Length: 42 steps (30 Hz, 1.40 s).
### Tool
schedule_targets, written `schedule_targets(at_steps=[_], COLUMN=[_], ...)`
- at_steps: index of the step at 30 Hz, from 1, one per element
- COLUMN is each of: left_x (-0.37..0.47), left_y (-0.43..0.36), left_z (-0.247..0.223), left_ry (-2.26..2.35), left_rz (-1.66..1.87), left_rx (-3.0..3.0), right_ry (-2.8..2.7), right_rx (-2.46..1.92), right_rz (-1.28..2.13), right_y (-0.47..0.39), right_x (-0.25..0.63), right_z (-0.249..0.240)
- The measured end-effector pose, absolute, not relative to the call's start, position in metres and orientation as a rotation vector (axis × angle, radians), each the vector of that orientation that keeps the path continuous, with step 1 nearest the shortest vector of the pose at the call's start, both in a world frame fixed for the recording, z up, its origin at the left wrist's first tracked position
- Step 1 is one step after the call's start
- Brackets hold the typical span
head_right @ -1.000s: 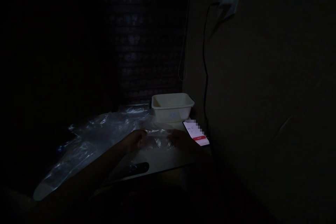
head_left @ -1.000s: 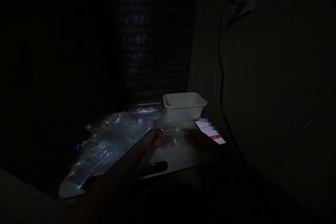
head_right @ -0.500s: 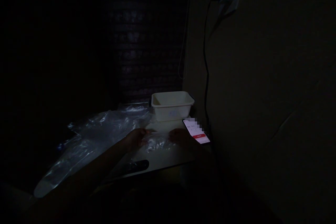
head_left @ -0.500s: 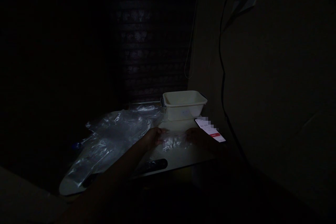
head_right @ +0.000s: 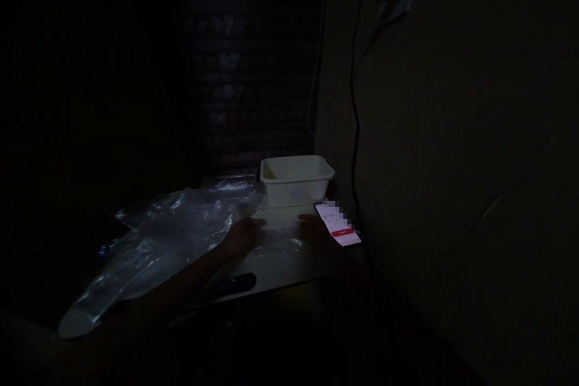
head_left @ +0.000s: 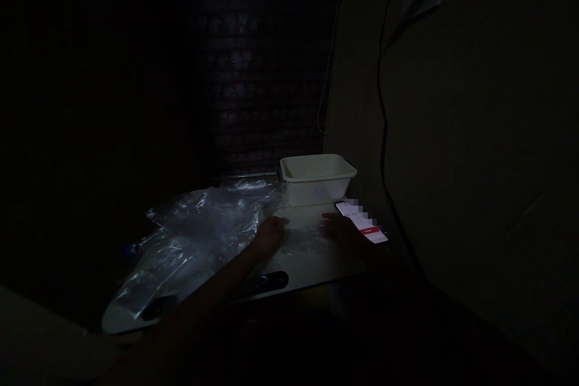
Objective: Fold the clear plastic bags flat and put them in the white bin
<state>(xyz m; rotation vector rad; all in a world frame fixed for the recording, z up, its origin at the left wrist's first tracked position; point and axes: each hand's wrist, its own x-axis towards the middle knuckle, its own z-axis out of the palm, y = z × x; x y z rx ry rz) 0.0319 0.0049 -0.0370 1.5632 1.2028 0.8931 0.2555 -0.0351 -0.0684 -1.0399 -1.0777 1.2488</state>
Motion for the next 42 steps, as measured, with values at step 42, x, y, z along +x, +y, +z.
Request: schedule_targets(at_steps=[42], left_x=[0.036], left_y=[-0.034], left_z=[-0.03], left_ry=[1.213], left_rz=[-0.258], left_rx=[2.828], right_ry=[-2.334], right_rx=[-1.619], right_rz=[-0.291], right_y=[-0.056], right_x=[0.163], right_z=[-0.064])
